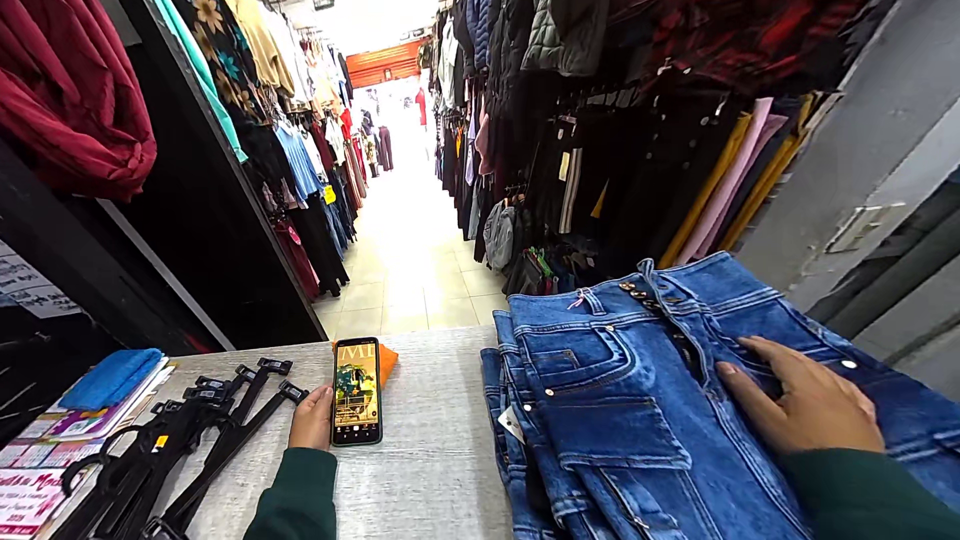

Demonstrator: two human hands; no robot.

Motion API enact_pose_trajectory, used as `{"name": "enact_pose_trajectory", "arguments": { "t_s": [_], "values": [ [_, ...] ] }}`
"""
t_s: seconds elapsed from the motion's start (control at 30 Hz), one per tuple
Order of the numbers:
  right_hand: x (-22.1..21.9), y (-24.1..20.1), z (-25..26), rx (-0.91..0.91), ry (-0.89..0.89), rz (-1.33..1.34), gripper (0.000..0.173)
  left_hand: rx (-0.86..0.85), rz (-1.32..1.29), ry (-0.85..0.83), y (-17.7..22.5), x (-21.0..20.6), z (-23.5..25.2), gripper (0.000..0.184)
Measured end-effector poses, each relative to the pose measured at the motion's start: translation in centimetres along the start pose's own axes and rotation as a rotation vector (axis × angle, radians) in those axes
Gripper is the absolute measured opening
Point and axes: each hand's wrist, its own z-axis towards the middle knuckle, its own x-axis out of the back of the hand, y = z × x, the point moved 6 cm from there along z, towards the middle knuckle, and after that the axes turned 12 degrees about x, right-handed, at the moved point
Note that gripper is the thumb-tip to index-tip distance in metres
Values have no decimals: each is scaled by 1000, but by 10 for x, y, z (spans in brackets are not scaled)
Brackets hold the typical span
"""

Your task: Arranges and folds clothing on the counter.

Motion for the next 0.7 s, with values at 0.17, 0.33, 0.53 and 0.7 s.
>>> {"name": "enact_pose_trajectory", "arguments": {
  "t_s": [0.17, 0.33, 0.53, 0.7],
  "values": [
    [0, 1, 0, -8, 4, 9, 74, -104, 206, 88, 8, 10, -5, 35],
    [0, 1, 2, -19, 9, -15, 74, -503, 369, 94, 35, -20, -56, 33],
    [3, -1, 4, -6, 13, -23, 76, -504, 596, -427, 3, -165, -75, 41],
    [15, -32, 3, 33, -2, -44, 61, -282, 591, -405, -32, -232, -35, 47]
  ]
}}
